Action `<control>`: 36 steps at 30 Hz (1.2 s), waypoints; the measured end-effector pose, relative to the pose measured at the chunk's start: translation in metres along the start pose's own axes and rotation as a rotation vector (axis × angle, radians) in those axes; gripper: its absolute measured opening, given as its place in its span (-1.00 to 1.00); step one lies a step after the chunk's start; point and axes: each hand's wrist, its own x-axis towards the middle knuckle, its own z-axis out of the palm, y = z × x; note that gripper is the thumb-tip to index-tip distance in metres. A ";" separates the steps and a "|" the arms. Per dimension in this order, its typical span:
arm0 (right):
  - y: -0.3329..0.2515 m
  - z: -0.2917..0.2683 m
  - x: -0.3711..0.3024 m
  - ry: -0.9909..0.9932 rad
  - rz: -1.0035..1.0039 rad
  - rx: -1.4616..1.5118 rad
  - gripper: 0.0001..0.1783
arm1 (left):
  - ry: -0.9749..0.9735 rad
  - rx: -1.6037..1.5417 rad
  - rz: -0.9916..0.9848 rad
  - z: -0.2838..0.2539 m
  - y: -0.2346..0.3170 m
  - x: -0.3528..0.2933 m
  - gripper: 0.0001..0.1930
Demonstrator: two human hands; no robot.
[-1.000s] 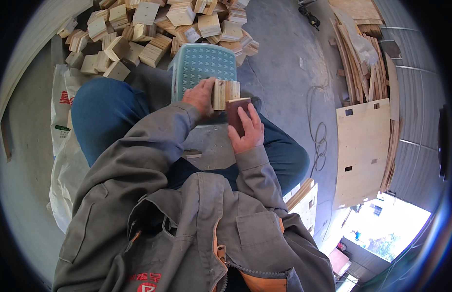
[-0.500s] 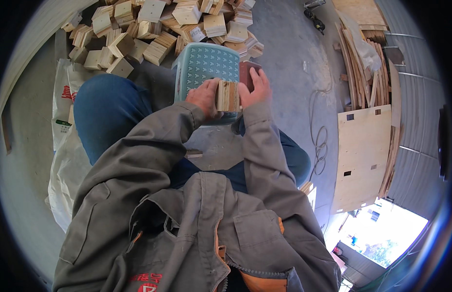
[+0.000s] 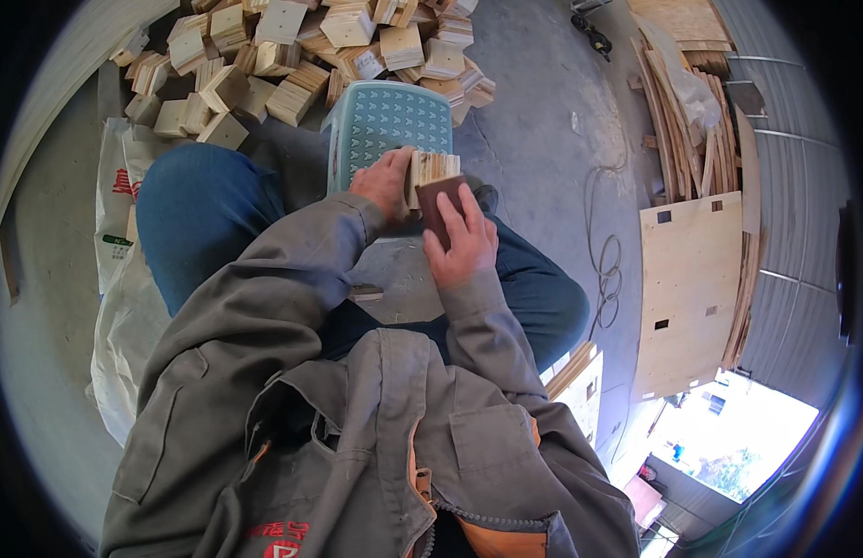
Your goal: The person sits on the floor and sands small wooden blocks using a sanding block. They repeatedly rub the sanding block over the edges and faces of each piece, then place the finished block into a nearby stack.
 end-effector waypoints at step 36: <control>0.015 -0.008 -0.055 0.076 0.119 0.230 -0.26 | -0.123 -0.028 -0.036 0.003 -0.022 0.008 0.22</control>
